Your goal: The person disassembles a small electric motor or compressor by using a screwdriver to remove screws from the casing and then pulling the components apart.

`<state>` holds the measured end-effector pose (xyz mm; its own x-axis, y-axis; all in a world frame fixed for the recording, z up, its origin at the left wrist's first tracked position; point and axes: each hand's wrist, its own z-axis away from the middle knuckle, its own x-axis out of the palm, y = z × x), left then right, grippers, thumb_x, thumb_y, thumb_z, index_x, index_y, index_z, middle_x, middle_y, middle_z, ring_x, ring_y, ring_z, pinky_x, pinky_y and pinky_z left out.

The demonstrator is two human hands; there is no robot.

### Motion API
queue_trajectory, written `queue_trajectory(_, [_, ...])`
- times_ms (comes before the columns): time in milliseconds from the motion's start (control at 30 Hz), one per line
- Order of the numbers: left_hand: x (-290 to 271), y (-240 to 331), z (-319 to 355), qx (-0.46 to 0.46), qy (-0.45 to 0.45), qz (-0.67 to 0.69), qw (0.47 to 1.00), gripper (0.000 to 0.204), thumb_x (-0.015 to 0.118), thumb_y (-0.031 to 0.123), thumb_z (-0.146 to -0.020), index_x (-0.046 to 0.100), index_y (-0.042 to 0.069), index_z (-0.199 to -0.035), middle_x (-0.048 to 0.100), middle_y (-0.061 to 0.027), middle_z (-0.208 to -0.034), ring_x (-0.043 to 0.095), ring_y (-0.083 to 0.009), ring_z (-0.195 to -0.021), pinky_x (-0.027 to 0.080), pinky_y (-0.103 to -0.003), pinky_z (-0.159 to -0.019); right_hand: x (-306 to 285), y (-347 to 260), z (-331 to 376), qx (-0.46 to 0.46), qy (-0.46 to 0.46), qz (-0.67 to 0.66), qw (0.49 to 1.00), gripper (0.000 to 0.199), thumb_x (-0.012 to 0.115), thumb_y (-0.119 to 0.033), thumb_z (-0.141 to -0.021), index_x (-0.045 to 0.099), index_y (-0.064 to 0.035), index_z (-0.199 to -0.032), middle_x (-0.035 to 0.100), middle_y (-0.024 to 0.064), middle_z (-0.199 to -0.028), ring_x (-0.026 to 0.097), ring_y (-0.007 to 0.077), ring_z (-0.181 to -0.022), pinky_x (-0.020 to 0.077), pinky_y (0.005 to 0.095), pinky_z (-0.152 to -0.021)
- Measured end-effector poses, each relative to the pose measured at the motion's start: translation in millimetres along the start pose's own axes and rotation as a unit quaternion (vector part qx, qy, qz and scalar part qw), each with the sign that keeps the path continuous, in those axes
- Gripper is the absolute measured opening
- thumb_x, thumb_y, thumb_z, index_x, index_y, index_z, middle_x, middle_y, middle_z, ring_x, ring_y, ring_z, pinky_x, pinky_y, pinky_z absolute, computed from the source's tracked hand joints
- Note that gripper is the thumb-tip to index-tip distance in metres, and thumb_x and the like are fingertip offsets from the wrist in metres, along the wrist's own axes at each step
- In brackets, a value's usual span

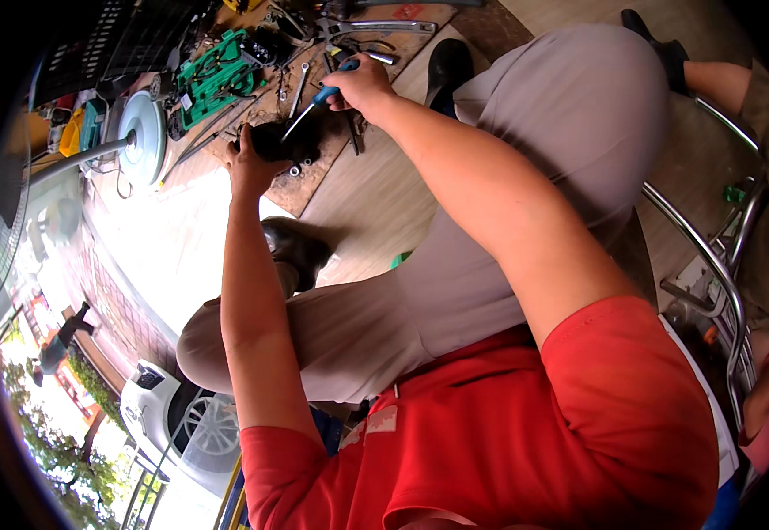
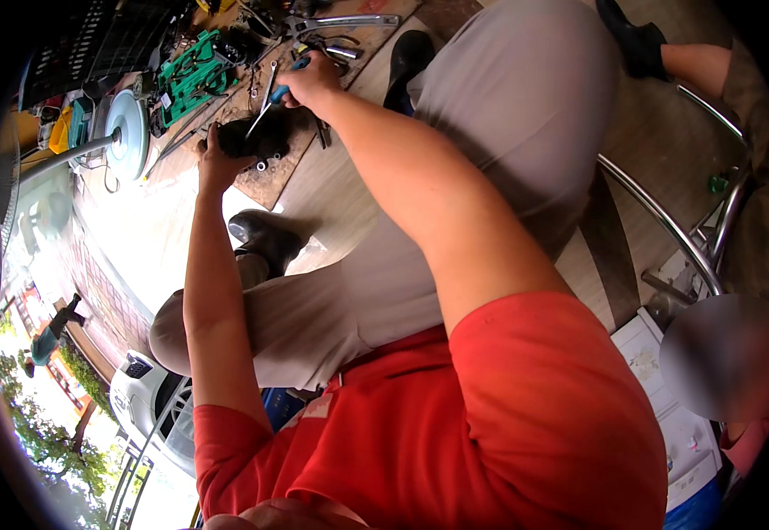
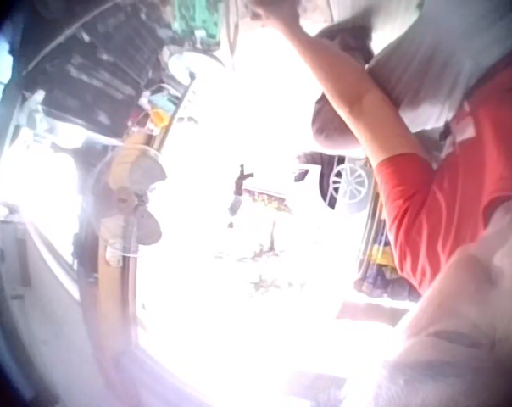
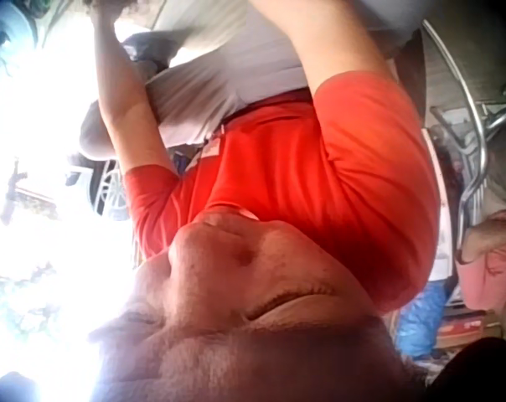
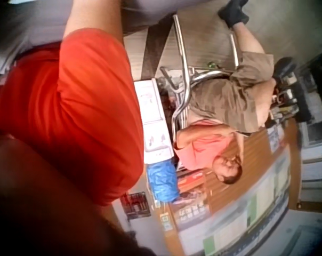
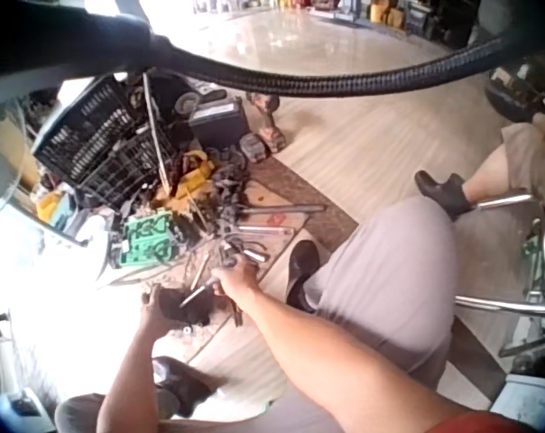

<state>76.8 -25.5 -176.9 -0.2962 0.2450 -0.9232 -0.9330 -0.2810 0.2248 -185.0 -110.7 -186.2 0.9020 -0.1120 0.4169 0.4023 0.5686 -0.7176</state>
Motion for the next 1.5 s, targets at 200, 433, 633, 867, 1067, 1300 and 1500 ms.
queue_trajectory(200, [5,-1,2,-0.013,0.020,-0.001,1.000,0.120,0.096,0.031,-0.055,0.033,0.018,-0.157,0.038,-0.0325,-0.147,0.047,-0.0503,-0.131,0.045,-0.052,-0.108,6,8,-2,0.008,0.015,0.035,0.999,0.033,0.074,-0.004,-0.084,0.053,-0.0004,-0.109,0.068,0.0126,-0.085,0.068,0.0208,-0.060,0.0604,0.0359,-0.050])
queue_trajectory(433, [6,3,1,-0.012,0.033,0.000,0.999,0.117,0.096,0.029,-0.055,0.035,0.018,-0.155,0.041,-0.0308,-0.143,0.049,-0.0506,-0.128,0.046,-0.053,-0.106,2,10,-8,0.020,0.026,0.008,0.999,0.031,0.075,-0.004,-0.083,0.052,-0.0018,-0.104,0.068,0.0123,-0.081,0.068,0.0215,-0.059,0.0601,0.0365,-0.050])
queue_trajectory(633, [7,-3,1,-0.006,0.039,-0.006,0.999,0.117,0.095,0.028,-0.055,0.035,0.018,-0.155,0.042,-0.0301,-0.142,0.050,-0.0507,-0.127,0.046,-0.054,-0.106,4,11,-8,0.026,0.016,-0.015,0.999,0.030,0.074,-0.004,-0.083,0.051,-0.0026,-0.101,0.067,0.0120,-0.079,0.068,0.0219,-0.060,0.0604,0.0371,-0.051])
queue_trajectory(867, [8,-2,1,-0.010,0.038,-0.009,0.999,0.119,0.095,0.029,-0.055,0.033,0.018,-0.156,0.039,-0.0298,-0.145,0.048,-0.0512,-0.128,0.045,-0.054,-0.107,6,12,-8,0.017,0.000,-0.010,1.000,0.028,0.074,-0.003,-0.083,0.051,-0.0031,-0.100,0.067,0.0118,-0.079,0.068,0.0220,-0.061,0.0604,0.0370,-0.052])
queue_trajectory(1067, [7,1,2,-0.022,0.025,-0.009,0.999,0.120,0.095,0.030,-0.055,0.032,0.020,-0.156,0.039,-0.0284,-0.147,0.048,-0.0514,-0.128,0.045,-0.054,-0.108,1,11,-9,0.025,0.013,-0.001,1.000,0.026,0.074,-0.004,-0.083,0.052,-0.0030,-0.099,0.067,0.0120,-0.080,0.068,0.0220,-0.061,0.0603,0.0368,-0.052])
queue_trajectory(1300, [6,5,2,-0.029,0.020,-0.012,0.999,0.120,0.095,0.030,-0.055,0.032,0.019,-0.157,0.038,-0.0294,-0.147,0.048,-0.0513,-0.129,0.044,-0.054,-0.108,-1,18,-14,0.030,0.014,-0.014,0.999,0.025,0.073,-0.004,-0.084,0.053,-0.0029,-0.098,0.068,0.0126,-0.080,0.068,0.0222,-0.061,0.0602,0.0369,-0.053])
queue_trajectory(1500, [4,3,4,-0.029,0.021,-0.028,0.999,0.121,0.095,0.033,-0.055,0.031,0.017,-0.157,0.038,-0.0305,-0.147,0.048,-0.0507,-0.129,0.042,-0.054,-0.110,2,17,-12,0.029,0.015,-0.015,0.999,0.025,0.074,-0.003,-0.084,0.053,-0.0026,-0.098,0.068,0.0131,-0.080,0.068,0.0224,-0.061,0.0603,0.0371,-0.053])
